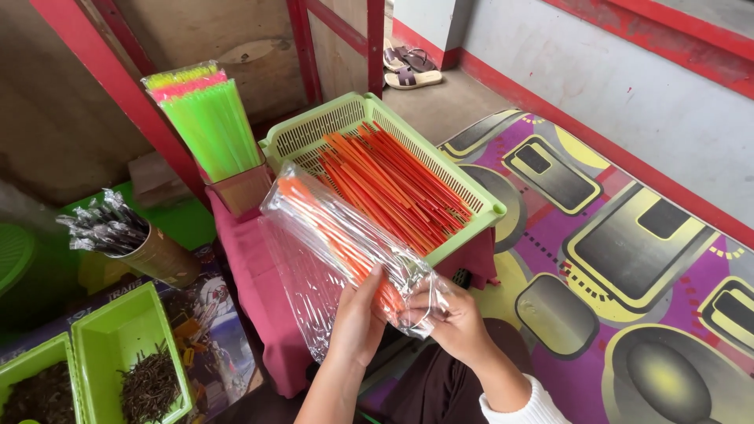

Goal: The person sorts red straws from a basket and puts them into a plastic bag by hand.

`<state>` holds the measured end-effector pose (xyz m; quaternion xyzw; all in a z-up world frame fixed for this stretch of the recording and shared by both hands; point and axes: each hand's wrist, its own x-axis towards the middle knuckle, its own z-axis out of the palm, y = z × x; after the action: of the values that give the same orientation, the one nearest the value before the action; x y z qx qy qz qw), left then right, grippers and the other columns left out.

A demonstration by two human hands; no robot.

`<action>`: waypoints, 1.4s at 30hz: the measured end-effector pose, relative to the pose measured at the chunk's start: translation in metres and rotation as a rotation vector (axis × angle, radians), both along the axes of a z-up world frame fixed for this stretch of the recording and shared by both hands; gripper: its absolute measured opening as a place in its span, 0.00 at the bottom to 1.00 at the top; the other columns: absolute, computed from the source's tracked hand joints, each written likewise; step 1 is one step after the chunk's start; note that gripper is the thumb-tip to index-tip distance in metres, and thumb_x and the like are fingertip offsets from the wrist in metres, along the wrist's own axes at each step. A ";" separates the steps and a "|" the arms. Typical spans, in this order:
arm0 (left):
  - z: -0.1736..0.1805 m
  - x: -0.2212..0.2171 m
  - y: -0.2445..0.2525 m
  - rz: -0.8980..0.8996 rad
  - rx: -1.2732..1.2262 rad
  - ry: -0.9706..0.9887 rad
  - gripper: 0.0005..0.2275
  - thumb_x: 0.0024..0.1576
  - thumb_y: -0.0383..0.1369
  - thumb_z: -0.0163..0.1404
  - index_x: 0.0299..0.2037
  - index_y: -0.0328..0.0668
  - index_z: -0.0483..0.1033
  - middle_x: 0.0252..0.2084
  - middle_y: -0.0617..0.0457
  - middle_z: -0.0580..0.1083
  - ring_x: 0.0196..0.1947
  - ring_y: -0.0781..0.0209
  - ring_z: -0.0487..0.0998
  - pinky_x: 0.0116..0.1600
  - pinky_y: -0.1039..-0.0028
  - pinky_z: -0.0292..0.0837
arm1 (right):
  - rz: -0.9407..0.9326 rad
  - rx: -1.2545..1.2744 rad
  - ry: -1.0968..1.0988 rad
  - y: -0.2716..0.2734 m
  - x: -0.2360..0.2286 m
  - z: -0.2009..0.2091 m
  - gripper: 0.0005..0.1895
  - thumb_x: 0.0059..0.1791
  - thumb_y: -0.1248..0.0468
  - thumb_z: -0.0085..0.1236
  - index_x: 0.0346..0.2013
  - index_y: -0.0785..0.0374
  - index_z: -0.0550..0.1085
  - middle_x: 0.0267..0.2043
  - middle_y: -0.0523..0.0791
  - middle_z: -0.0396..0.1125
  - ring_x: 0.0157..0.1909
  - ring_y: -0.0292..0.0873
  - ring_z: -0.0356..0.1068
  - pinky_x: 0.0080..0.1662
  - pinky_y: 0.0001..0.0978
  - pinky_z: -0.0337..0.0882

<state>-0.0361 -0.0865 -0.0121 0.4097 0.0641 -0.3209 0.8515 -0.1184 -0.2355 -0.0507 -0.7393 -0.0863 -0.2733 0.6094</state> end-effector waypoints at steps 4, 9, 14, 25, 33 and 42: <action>0.004 -0.003 0.001 -0.117 -0.041 -0.096 0.12 0.59 0.35 0.55 0.36 0.29 0.80 0.43 0.39 0.82 0.49 0.51 0.83 0.60 0.63 0.78 | 0.021 -0.057 -0.007 -0.003 0.000 -0.003 0.05 0.45 0.73 0.67 0.33 0.65 0.79 0.40 0.48 0.68 0.35 0.39 0.72 0.37 0.26 0.77; -0.004 -0.006 -0.001 -0.263 -0.070 -0.253 0.23 0.66 0.39 0.48 0.17 0.37 0.75 0.11 0.52 0.70 0.14 0.64 0.70 0.34 0.76 0.73 | -0.133 -0.131 -0.008 0.011 -0.002 0.018 0.05 0.43 0.71 0.68 0.30 0.61 0.79 0.27 0.41 0.67 0.30 0.38 0.66 0.37 0.28 0.68; -0.003 -0.004 -0.003 -0.259 -0.046 -0.146 0.13 0.63 0.38 0.51 0.39 0.34 0.80 0.22 0.51 0.73 0.22 0.61 0.73 0.32 0.72 0.72 | -0.042 -0.235 -0.056 0.009 -0.003 0.018 0.12 0.43 0.70 0.70 0.39 0.61 0.78 0.39 0.46 0.69 0.41 0.43 0.74 0.43 0.33 0.78; 0.006 -0.008 0.003 -0.194 0.015 -0.003 0.14 0.61 0.38 0.52 0.49 0.34 0.79 0.38 0.47 0.77 0.40 0.55 0.78 0.43 0.68 0.75 | -0.051 -0.349 -0.141 0.016 -0.004 0.031 0.15 0.46 0.72 0.66 0.47 0.63 0.77 0.42 0.47 0.68 0.42 0.42 0.74 0.42 0.28 0.83; -0.028 0.018 0.007 0.001 -0.387 0.073 0.07 0.63 0.32 0.51 0.43 0.36 0.76 0.40 0.47 0.79 0.43 0.53 0.81 0.52 0.62 0.79 | -0.125 0.078 -0.006 -0.008 -0.009 0.013 0.09 0.47 0.75 0.61 0.42 0.69 0.81 0.42 0.50 0.72 0.29 0.42 0.78 0.35 0.27 0.85; -0.051 0.022 0.014 0.242 -0.682 -0.027 0.14 0.57 0.28 0.56 0.52 0.36 0.74 0.48 0.46 0.79 0.49 0.48 0.80 0.59 0.56 0.75 | -0.327 -0.074 -0.129 -0.034 -0.007 0.025 0.08 0.53 0.71 0.55 0.41 0.60 0.81 0.47 0.47 0.71 0.54 0.44 0.71 0.44 0.30 0.76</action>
<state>-0.0141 -0.0721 -0.0630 0.0956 -0.0096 -0.2151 0.9718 -0.1253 -0.2700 -0.0261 -0.7462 -0.0139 -0.4124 0.5224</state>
